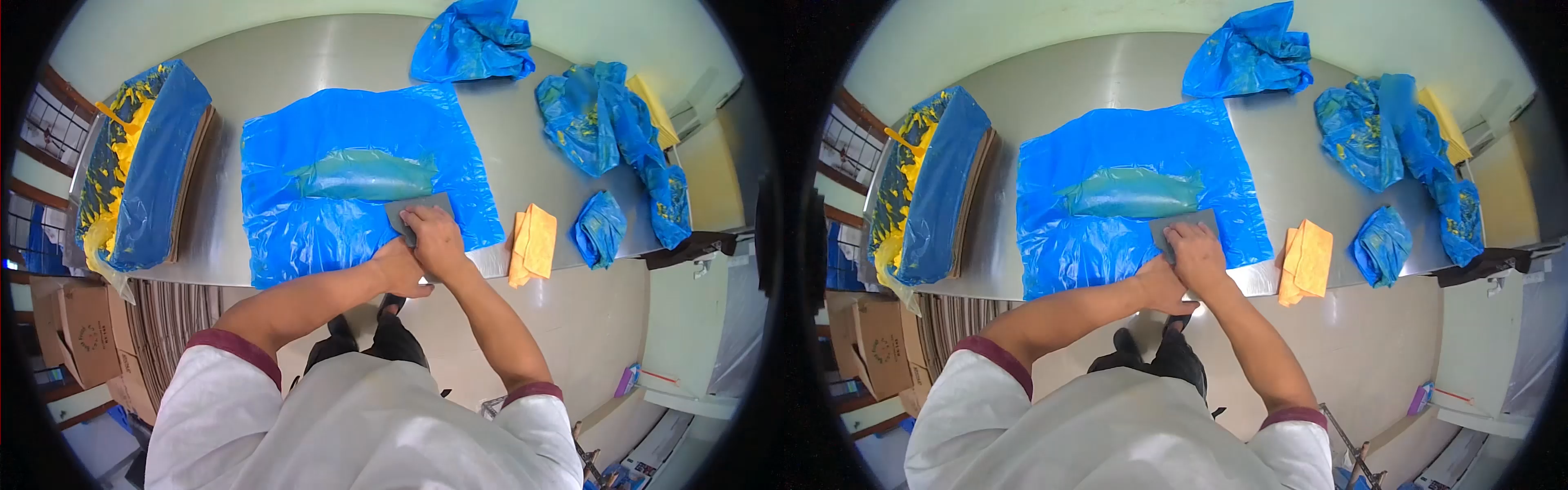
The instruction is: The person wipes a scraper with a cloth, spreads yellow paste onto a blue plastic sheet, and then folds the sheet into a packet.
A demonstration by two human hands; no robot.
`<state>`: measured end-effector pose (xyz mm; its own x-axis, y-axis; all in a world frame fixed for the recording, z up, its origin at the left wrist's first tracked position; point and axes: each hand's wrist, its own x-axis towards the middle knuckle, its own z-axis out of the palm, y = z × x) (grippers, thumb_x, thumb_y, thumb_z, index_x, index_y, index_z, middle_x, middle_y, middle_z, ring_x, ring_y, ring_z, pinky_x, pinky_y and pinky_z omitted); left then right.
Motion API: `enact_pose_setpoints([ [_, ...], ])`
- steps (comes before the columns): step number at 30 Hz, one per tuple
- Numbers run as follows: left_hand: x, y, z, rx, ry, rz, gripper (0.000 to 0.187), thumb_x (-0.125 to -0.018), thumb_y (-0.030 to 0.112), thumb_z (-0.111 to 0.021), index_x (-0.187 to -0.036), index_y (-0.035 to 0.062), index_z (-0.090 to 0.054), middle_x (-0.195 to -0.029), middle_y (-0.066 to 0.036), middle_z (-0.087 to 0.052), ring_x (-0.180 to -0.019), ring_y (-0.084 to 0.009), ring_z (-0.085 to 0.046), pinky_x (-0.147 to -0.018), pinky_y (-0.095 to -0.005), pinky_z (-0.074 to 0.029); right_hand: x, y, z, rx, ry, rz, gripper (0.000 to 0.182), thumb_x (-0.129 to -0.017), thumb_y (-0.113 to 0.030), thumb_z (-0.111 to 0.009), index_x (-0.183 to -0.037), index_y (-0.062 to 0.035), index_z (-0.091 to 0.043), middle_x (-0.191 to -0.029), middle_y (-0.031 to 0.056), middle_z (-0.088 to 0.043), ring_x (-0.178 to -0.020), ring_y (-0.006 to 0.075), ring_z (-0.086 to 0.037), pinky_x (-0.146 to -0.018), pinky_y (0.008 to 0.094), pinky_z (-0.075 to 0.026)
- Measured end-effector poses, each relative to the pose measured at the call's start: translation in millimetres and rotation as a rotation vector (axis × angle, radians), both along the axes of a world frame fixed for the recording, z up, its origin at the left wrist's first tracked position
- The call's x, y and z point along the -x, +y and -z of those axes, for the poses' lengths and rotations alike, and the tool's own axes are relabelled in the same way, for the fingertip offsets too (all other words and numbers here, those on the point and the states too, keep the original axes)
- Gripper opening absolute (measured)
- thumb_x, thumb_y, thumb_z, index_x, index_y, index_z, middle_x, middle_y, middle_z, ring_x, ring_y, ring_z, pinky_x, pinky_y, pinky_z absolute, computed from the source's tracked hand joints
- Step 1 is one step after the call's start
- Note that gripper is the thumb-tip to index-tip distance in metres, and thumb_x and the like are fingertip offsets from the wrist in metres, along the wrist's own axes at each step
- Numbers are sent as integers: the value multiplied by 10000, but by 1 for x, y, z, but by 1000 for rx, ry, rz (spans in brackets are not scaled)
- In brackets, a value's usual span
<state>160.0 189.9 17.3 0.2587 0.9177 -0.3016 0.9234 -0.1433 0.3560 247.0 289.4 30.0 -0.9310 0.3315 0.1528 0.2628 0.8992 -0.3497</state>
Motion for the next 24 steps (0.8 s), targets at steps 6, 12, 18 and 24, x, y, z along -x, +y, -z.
enact_pose_setpoints([
  [6, 1, 4, 8, -237, -44, 20, 670, -796, 531, -630, -1221, 14, -597, -1189, -215, -645, -1046, -328, -641, -896, -462, -451, 4, 40, 5, -2, 105, -182, 477, -712, -15, -666, -1185, -75, -681, -1250, 115, -651, -1157, 312, -611, -1059, 481, -450],
  [12, -1, 1, -12, 194, -120, -87, 807, -801, 541, -618, -1393, 11, -478, -1411, -226, -514, -1331, -330, -474, -1100, -472, -348, 2, 9, -22, 72, -94, -192, 492, -694, -4, -663, -1182, -61, -689, -1240, 121, -664, -1134, 326, -624, -1008, 469, -475],
  [18, -4, 0, 48, -495, -131, -25, 913, -846, 568, -535, -1547, 51, -263, -1609, -200, -245, -1488, -318, -248, -1197, -458, -245, 26, -10, -3, -23, 29, -123, 452, -705, 13, -633, -1149, -44, -693, -1215, 128, -672, -1116, 347, -630, -994, 472, -478],
  [24, -7, 5, 52, -430, -102, -28, 909, -863, 514, -479, -1565, 23, -172, -1652, -151, -128, -1519, -300, -154, -1243, -456, -98, 49, -22, 9, -44, 130, -18, 363, -783, -50, -594, -1137, -51, -677, -1172, 119, -670, -1083, 333, -641, -1011, 523, -447],
])
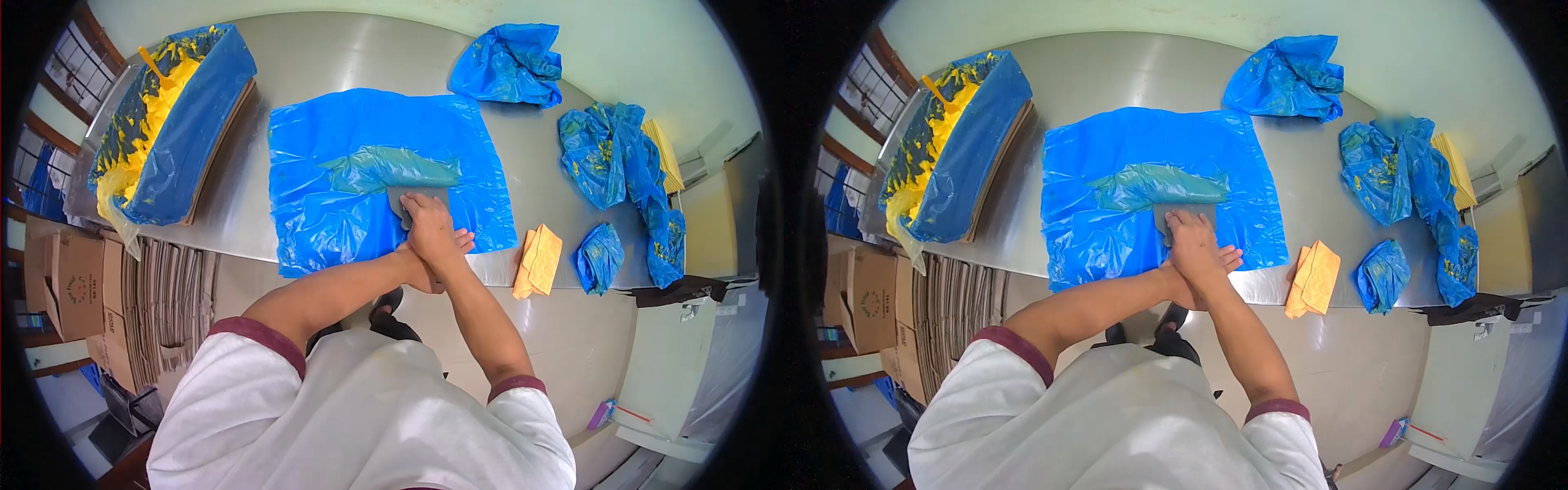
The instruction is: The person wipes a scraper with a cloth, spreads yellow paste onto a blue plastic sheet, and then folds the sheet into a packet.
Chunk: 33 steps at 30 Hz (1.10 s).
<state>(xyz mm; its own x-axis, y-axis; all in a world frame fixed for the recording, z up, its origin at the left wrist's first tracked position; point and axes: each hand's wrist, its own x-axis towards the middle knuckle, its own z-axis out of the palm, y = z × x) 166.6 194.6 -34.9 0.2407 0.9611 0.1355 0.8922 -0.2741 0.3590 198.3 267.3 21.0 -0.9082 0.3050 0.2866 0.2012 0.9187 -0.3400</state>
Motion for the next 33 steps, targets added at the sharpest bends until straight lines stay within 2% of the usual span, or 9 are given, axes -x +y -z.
enact_pose_setpoints([
  [3, 2, -1, 6, -39, 5, 14, 889, -876, 509, -462, -1558, 10, -186, -1647, -160, -146, -1521, -304, -151, -1238, -469, -107, -10, 5, -7, 80, -55, -61, 332, -805, -59, -574, -1121, -50, -674, -1150, 113, -674, -1066, 331, -646, -992, 518, -458],
  [6, 3, 3, 4, -39, -5, 45, 894, -891, 536, -480, -1549, -2, -203, -1639, -173, -164, -1524, -299, -145, -1230, -501, -111, -24, -23, -50, 20, -129, -87, 329, -804, -173, -591, -1102, -118, -720, -1072, 186, -700, -915, 406, -672, -810, 498, -526],
  [9, 4, 2, -9, 19, 17, 51, 873, -913, 545, -440, -1562, 27, -172, -1652, -145, -134, -1533, -282, -113, -1226, -522, -95, -7, -17, -7, 53, -142, -113, 333, -801, -53, -579, -1122, -52, -671, -1125, 116, -677, -1054, 327, -648, -969, 515, -467],
  [15, 4, 1, -1, -50, 30, 28, 845, -922, 532, -479, -1575, 92, -172, -1657, -109, -143, -1537, -241, -116, -1219, -539, -101, 21, -30, 6, -107, 103, -13, 313, -760, -55, -624, -1066, -55, -688, -1085, 132, -679, -988, 332, -667, -932, 501, -487],
  [18, 7, -2, 0, -81, 6, 27, 724, -970, 453, -420, -1570, 118, -194, -1659, -83, -146, -1534, -231, -133, -1221, -524, -134, 12, -28, -15, 101, -160, -106, 317, -761, -39, -618, -1072, -49, -676, -1086, 134, -674, -965, 340, -671, -944, 507, -482],
  [21, 6, 0, 4, -270, 325, -73, 636, -996, 379, -375, -1557, 123, -221, -1652, -68, -175, -1527, -226, -162, -1222, -507, -168, 13, -48, -24, 54, -209, -137, 301, -760, -24, -605, -1053, -40, -672, -1050, 137, -675, -951, 344, -671, -921, 484, -500],
  [27, 2, 5, 12, -184, 107, -48, 608, -990, 330, -388, -1544, 124, -244, -1645, -54, -198, -1517, -210, -195, -1221, -492, -194, 39, -49, -6, -25, -65, -99, 405, -722, 30, -604, -1111, -40, -694, -1119, 148, -680, -1003, 354, -661, -911, 465, -510],
  [30, 3, 8, 14, -298, 278, -96, 633, -973, 347, -421, -1541, 122, -256, -1642, -53, -209, -1517, -211, -194, -1222, -490, -191, 29, -57, -21, 63, -301, -151, 297, -786, -40, -588, -1075, -44, -654, -1047, 141, -660, -958, 328, -674, -932, 509, -484],
  [33, 2, 4, 2, -79, 169, -42, 684, -957, 422, -446, -1544, 121, -264, -1636, -65, -226, -1518, -217, -189, -1222, -492, -187, 46, -61, -9, -59, -82, -97, 244, -782, -46, -600, -1016, -49, -668, -1001, 146, -662, -956, 328, -675, -900, 478, -506],
])
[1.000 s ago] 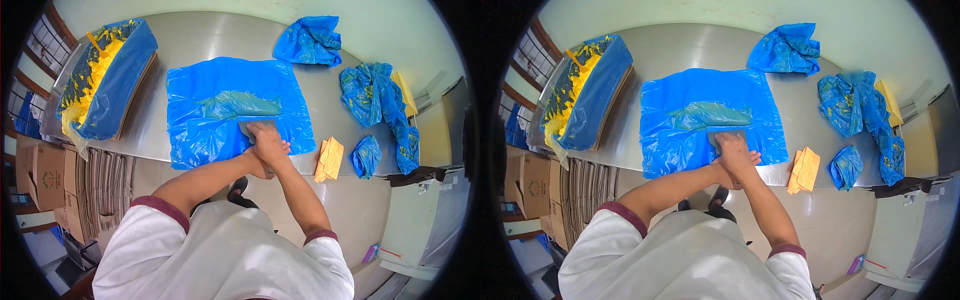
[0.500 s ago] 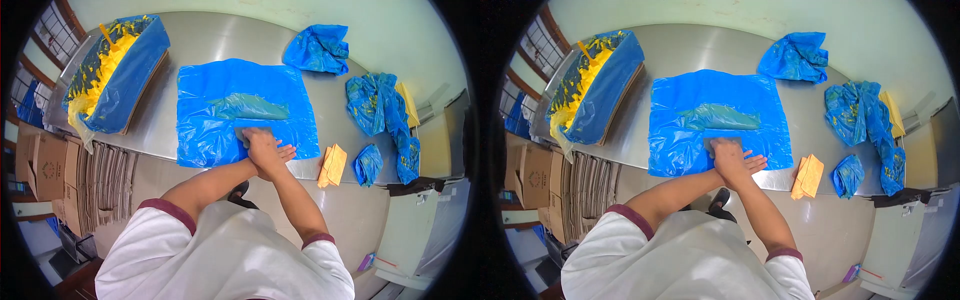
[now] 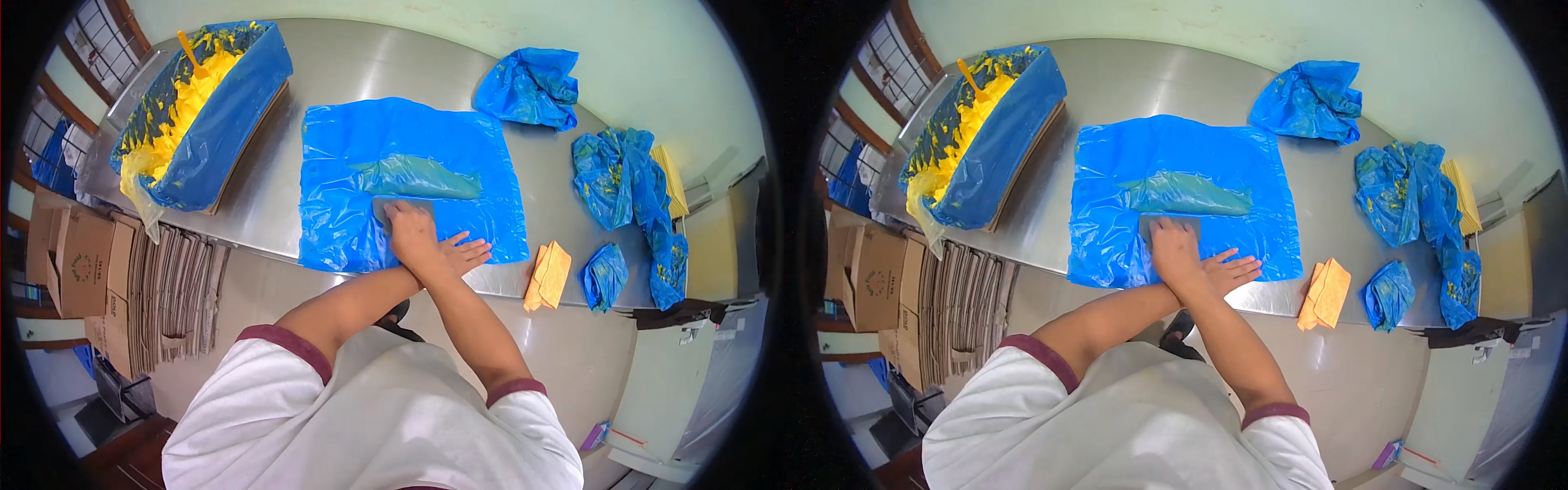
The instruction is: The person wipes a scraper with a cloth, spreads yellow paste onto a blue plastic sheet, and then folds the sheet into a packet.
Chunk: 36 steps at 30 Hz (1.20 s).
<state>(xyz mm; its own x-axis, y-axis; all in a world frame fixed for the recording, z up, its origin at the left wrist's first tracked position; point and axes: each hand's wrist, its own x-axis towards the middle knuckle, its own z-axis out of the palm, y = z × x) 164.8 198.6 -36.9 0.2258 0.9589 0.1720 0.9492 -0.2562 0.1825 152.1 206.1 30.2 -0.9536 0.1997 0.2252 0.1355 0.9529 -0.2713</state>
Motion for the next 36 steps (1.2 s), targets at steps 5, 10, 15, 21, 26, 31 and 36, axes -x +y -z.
enact_pose_setpoints([
  [5, 1, -11, 8, 20, -136, 36, 713, -969, 477, -448, -1549, 107, -260, -1627, -98, -236, -1511, -232, -206, -1222, -497, -178, -15, 18, -23, 222, 55, 62, 345, -755, 14, -589, -1083, -31, -685, -1065, 184, -686, -1030, 379, -657, -882, 461, -520],
  [10, 44, -65, -33, 128, -375, 102, 590, -925, 262, -620, -1472, 147, -435, -1483, -117, -467, -1406, -274, -397, -1203, -497, -235, -115, 127, -61, 752, 257, 514, 423, -798, -33, -708, -1213, 7, -636, -1126, 175, -693, -1056, 269, -662, -925, 369, -510],
  [15, 83, -166, -31, -117, -362, -376, 402, -840, 138, -697, -1237, 142, -637, -1278, -74, -619, -1237, -285, -541, -1082, -482, -378, -212, 229, 1, 1083, 669, 794, 677, -842, -126, -767, -1401, 49, -427, -1330, 171, -564, -1201, 264, -564, -1018, 364, -452],
  [21, 72, -194, -27, -531, -642, -1360, 424, -810, 44, -721, -1215, 41, -593, -1093, -124, -647, -1016, -230, -618, -868, -357, -498, -222, 257, 24, 531, 243, 1084, 607, -854, -47, -716, -1380, 62, -434, -1346, 219, -531, -1216, 298, -547, -1023, 395, -435],
  [26, 85, -153, -25, -720, -1350, -1591, 540, -855, 64, -725, -1320, -5, -459, -1068, -122, -639, -928, -213, -643, -809, -332, -531, -163, 237, 23, 283, 524, 662, 597, -821, -84, -714, -1368, -17, -485, -1341, 186, -536, -1267, 328, -495, -1068, 427, -386],
  [31, 97, -138, -47, -792, -1690, -1653, 613, -883, 94, -709, -1401, 3, -395, -941, -63, -627, -737, -119, -556, -630, -259, -456, -59, 119, -16, 667, 330, 55, 439, -805, -114, -744, -1209, -35, -592, -1231, 148, -607, -1181, 299, -561, -995, 408, -436],
  [36, 103, -112, -83, -724, -1677, -1344, 556, -942, 270, -671, -1426, 66, -491, -983, -35, -636, -765, -128, -566, -673, -271, -468, 2, 50, -32, 694, 137, -261, 456, -816, -153, -775, -1219, -47, -590, -1223, 139, -611, -1103, 257, -600, -844, 354, -499],
])
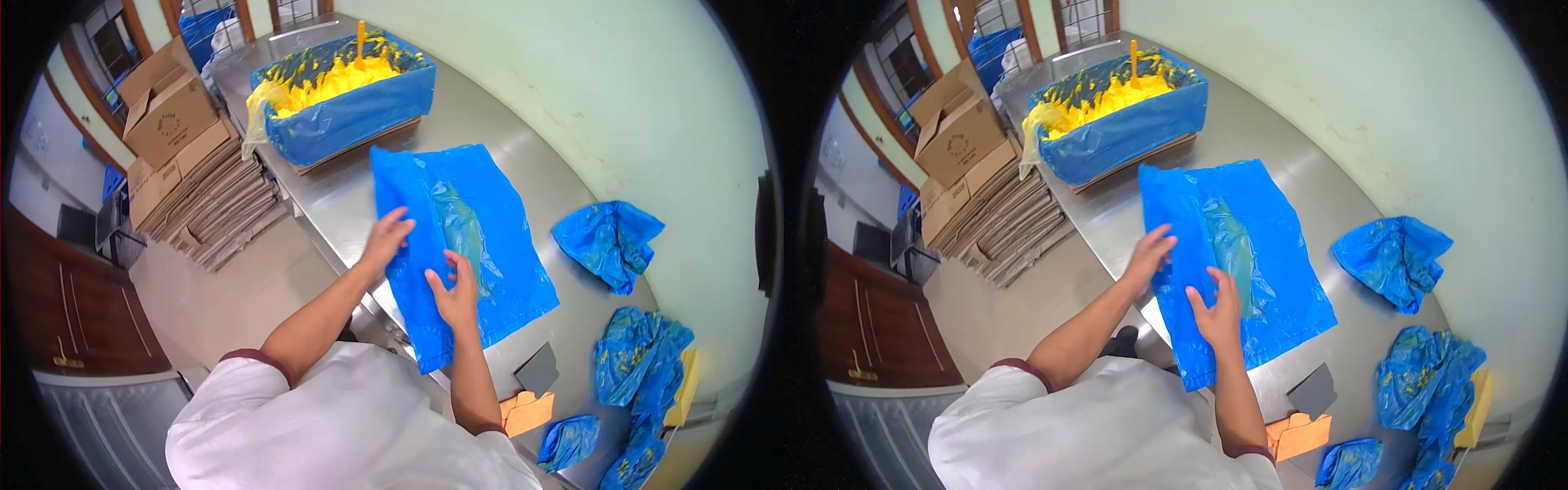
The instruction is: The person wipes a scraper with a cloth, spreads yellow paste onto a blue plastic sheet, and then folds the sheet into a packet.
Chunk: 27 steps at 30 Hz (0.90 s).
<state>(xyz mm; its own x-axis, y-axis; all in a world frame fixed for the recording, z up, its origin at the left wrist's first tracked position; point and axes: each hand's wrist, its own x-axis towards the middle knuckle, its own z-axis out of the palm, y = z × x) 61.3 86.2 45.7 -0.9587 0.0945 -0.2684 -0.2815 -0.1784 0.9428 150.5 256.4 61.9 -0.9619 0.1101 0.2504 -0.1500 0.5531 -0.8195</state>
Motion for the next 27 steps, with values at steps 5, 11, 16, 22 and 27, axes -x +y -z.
enact_pose_setpoints([
  [5, 25, 34, 11, 239, 513, 283, 369, -980, 291, -612, -1304, 119, -648, -1036, -84, -643, -948, -202, -608, -836, -331, -489, 65, 11, 11, -108, -55, 166, 286, -818, -189, -759, -1014, -15, -644, -926, 134, -674, -855, 304, -662, -753, 404, -520],
  [11, 59, 0, 63, 394, 496, -59, 436, -882, 132, -676, -1307, 65, -604, -1088, -162, -631, -957, -253, -629, -841, -358, -523, 90, 58, 34, 128, -205, 305, 124, -866, -96, -674, -790, -16, -618, -657, 5, -586, -601, 93, -529, -572, 281, -427],
  [16, 68, -7, 59, 545, 383, 11, 611, -862, 144, -688, -1440, 118, -492, -1091, -153, -630, -910, -232, -633, -822, -366, -533, 95, 93, 52, 373, -247, 350, 169, -872, -138, -695, -788, -21, -607, -659, -25, -506, -621, 105, -487, -588, 282, -423],
  [22, 82, -5, 31, 696, 415, 216, 647, -874, 211, -655, -1486, 212, -445, -1135, -184, -618, -942, -304, -642, -869, -414, -524, 122, 52, -3, -40, -27, 307, 234, -852, -212, -748, -891, 3, -664, -802, 50, -642, -726, 153, -575, -662, 323, -477],
  [27, 74, 4, 30, 922, 481, 306, 631, -885, 249, -622, -1488, 243, -437, -1227, -212, -580, -1090, -366, -622, -943, -455, -498, 149, 73, 4, -181, -59, 321, 201, -874, -189, -732, -857, 1, -669, -755, 29, -639, -682, 129, -553, -652, 304, -458],
])
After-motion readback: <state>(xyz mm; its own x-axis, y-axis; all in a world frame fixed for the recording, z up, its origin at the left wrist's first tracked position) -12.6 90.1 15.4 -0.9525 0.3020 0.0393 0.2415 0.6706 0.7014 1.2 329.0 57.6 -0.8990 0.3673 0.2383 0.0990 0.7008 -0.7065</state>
